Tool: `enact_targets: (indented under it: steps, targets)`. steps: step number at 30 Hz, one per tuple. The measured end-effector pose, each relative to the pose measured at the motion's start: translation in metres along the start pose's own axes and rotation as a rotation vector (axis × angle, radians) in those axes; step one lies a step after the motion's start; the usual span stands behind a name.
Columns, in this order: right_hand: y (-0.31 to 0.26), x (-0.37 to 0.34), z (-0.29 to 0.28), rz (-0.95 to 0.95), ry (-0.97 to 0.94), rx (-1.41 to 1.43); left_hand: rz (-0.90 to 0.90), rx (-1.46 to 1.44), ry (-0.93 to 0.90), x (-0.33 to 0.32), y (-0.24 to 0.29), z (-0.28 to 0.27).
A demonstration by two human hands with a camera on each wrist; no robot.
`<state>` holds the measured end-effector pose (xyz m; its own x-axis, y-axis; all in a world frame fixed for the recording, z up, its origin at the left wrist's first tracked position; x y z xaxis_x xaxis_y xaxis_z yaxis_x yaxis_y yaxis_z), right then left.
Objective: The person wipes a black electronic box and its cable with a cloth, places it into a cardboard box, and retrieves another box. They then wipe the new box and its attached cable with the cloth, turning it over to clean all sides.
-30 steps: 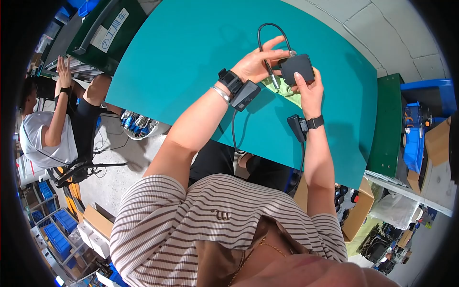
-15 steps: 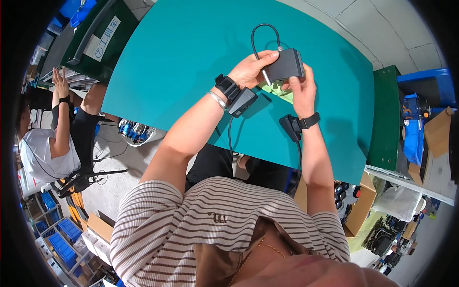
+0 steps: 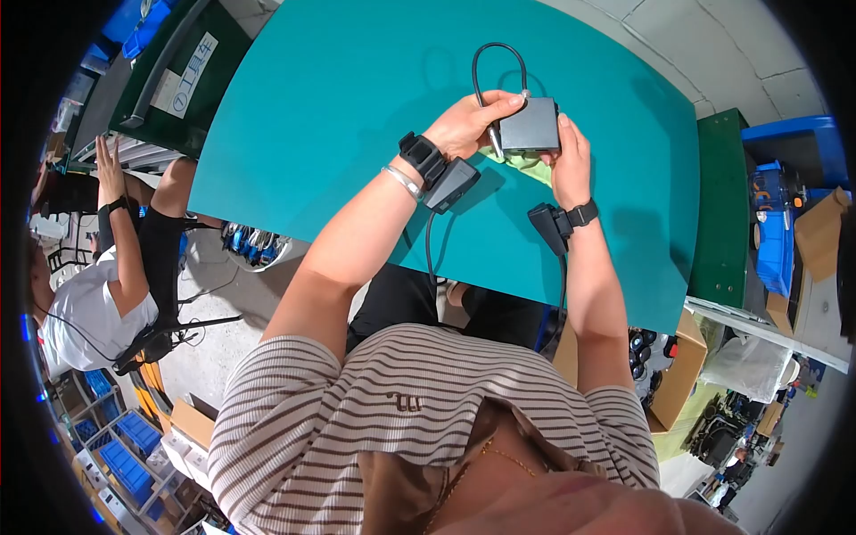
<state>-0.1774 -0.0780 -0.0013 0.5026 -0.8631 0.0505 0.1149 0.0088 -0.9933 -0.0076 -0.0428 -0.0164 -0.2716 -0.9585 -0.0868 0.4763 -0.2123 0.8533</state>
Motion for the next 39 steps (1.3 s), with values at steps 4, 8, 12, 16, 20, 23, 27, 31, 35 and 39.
enact_targets:
  steps: [4, 8, 12, 16, 20, 23, 27, 31, 35, 39]
  targets:
    - [0.009, 0.004, -0.006, 0.018, 0.041, -0.023, -0.028, -0.004, 0.029, 0.001, 0.001, 0.001]
    - [0.009, 0.004, -0.007, -0.001, 0.046, -0.044, -0.026, -0.032, 0.037, 0.000, 0.002, 0.002]
    - [0.008, 0.004, -0.005, 0.007, 0.081, -0.046, 0.024, -0.057, -0.028, -0.001, 0.003, 0.005]
    - [0.011, 0.006, -0.008, 0.001, 0.110, -0.009, -0.001, -0.082, -0.103, -0.002, 0.003, 0.005]
    - [0.013, 0.007, -0.013, 0.045, 0.069, -0.042, -0.013, -0.089, -0.106, 0.002, -0.002, 0.000]
    - [0.014, 0.010, -0.008, -0.072, 0.099, -0.080, -0.017, -0.118, -0.099, 0.004, -0.004, -0.001]
    - [0.009, 0.009, -0.004, -0.123, 0.031, -0.176, -0.027, -0.153, -0.091, 0.003, -0.004, 0.001]
    - [0.003, 0.003, -0.001, -0.059, -0.063, -0.177, -0.033, -0.133, -0.084, 0.002, -0.003, 0.001]
    - [0.006, 0.004, -0.001, -0.068, -0.080, -0.157, -0.040, -0.125, -0.072, 0.002, -0.005, -0.001]
    - [0.005, 0.006, -0.002, -0.056, -0.055, -0.174, -0.029, -0.109, -0.073, 0.000, -0.001, 0.003]
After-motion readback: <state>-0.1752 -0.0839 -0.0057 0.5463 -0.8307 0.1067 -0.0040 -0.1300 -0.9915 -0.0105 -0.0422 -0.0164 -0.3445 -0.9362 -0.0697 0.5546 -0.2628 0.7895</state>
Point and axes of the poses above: each hand's wrist, its own x-axis towards the middle knuckle, its own z-axis out of the palm, y = z × x, the point moved 2 cm from there along x, towards the middle knuckle, and after that the axes turned 8 degrees about -y, right-handed, at the moved point
